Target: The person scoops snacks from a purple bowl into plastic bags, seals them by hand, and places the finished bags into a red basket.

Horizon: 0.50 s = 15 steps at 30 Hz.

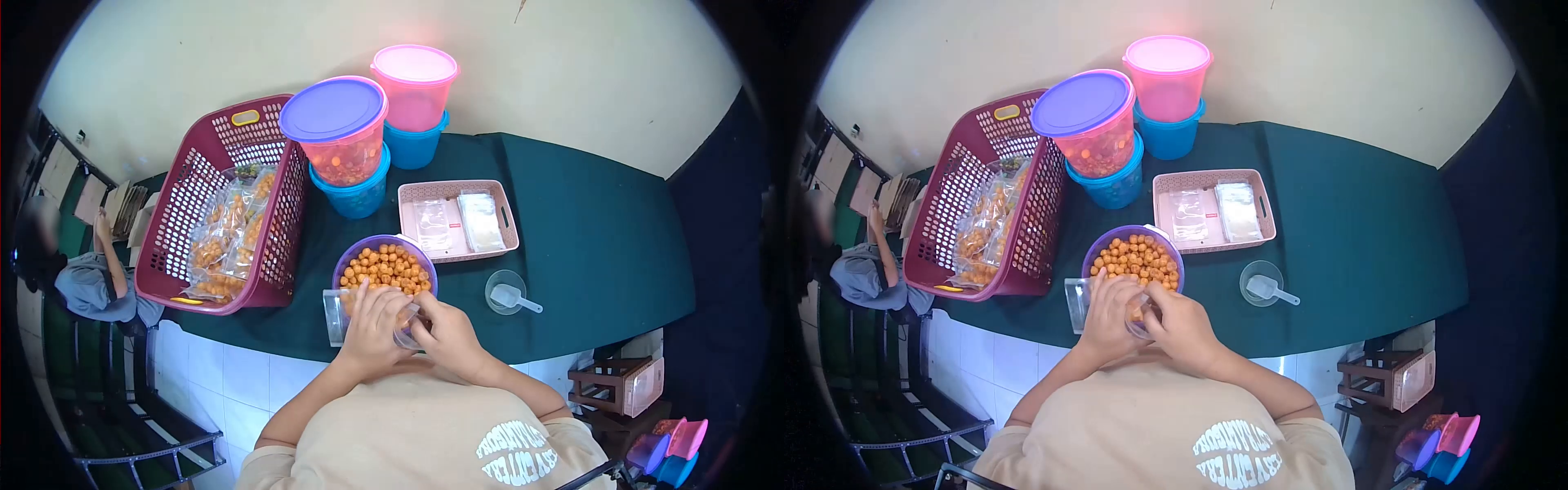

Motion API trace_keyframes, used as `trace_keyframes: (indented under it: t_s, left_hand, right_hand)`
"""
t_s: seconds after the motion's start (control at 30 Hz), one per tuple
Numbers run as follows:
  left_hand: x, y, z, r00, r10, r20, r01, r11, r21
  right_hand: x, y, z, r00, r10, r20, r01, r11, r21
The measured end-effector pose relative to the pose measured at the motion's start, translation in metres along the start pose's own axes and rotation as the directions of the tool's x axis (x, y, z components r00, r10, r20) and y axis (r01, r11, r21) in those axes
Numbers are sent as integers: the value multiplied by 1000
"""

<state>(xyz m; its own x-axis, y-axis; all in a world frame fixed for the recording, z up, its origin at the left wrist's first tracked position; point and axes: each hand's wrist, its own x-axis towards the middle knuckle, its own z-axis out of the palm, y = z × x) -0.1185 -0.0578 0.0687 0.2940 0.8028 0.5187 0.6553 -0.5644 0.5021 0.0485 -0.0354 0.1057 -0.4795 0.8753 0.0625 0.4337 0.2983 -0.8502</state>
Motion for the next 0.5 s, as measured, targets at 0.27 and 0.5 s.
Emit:
trace_keyframes:
  t_s: [0.27,0.5]
  left_hand:
    - [-3,-6,3,999,-9,-32,11,998,57]
    - [-28,-40,-24,936,-277,-215,284,959,-1]
  right_hand:
    - [-2,28,-14,1000,-8,13,6,996,94]
    - [-61,202,-93,714,424,-557,-699,477,-533]
